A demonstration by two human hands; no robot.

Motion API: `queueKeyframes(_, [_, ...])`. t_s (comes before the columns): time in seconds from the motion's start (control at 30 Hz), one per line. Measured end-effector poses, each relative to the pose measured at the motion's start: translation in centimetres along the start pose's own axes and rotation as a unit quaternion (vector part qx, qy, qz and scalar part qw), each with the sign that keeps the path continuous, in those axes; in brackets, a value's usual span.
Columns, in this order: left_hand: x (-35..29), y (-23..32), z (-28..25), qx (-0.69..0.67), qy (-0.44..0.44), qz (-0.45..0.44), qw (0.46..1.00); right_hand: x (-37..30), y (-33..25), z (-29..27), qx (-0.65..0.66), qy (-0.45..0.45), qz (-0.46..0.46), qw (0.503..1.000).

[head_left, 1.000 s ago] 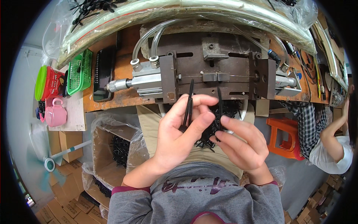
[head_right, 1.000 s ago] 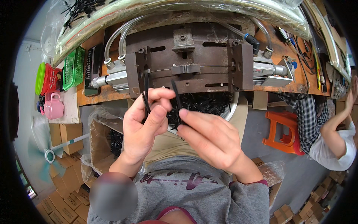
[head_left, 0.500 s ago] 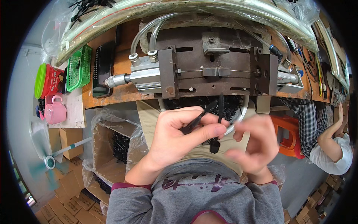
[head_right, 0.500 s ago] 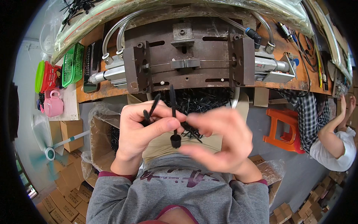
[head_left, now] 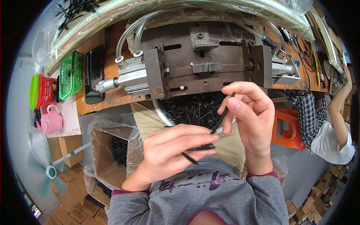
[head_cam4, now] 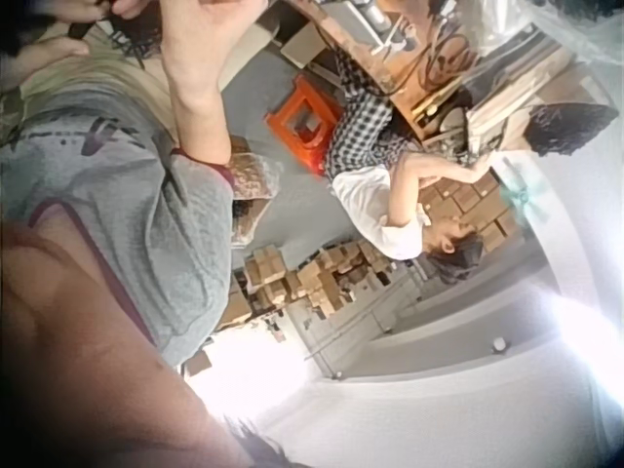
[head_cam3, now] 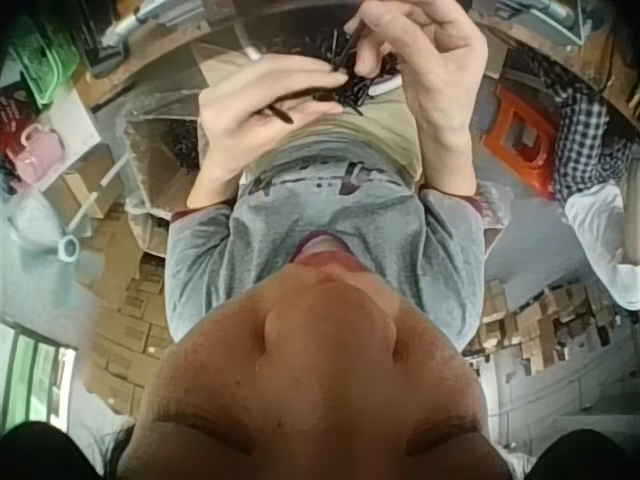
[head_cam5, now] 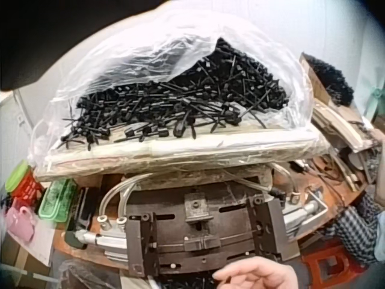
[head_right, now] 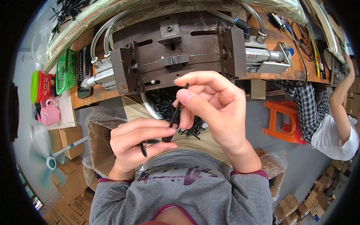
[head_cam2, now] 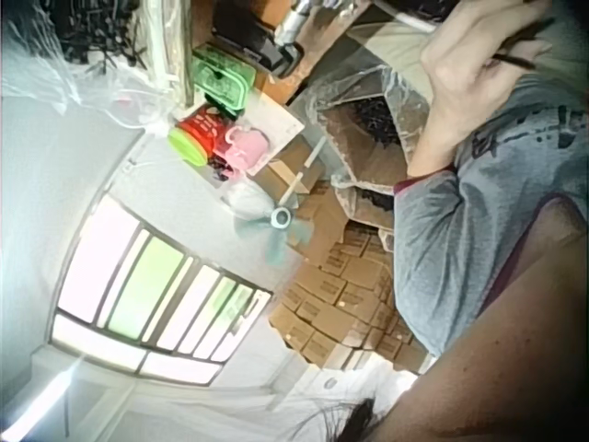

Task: Assembling small black plastic components using a pneumatic industrial press or fixture.

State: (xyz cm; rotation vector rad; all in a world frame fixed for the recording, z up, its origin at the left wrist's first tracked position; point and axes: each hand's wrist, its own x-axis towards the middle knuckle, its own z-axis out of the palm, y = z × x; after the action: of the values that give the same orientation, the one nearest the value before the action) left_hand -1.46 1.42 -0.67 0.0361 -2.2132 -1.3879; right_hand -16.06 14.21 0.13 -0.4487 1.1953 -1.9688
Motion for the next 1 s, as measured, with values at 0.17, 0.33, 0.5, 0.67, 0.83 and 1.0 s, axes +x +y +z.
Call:
queueKeyframes(0.17, [-0.2,0.0,-0.5,-0.025,-0.037,0.05,0.998,-0.2,0.2,-0.9,-0.037,-0.013,-0.02,0.999])
queueKeyframes(0.33, [-0.7,0.3,-0.8,-0.047,-0.052,0.067,0.995,0.0,-0.7,-1.8,-0.084,0.054,-0.134,0.986])
queueKeyframes(0.5, [-0.2,0.1,-0.3,0.05,-0.03,0.09,0.994,-0.5,0.7,-0.9,0.01,-0.02,-0.012,1.0])
queueKeyframes(0.67, [-0.7,0.2,-0.4,0.096,-0.044,0.109,0.988,-0.7,1.1,-0.3,0.001,-0.003,-0.017,1.0])
queueKeyframes(0.83, [-0.8,0.1,-0.3,0.099,-0.041,0.107,0.988,-0.8,1.1,0.2,-0.031,0.015,-0.035,0.999])
queueKeyframes(1.0, [-0.9,0.1,-0.2,0.104,-0.03,0.105,0.989,-1.3,1.6,-0.3,0.004,-0.023,-0.044,0.999])
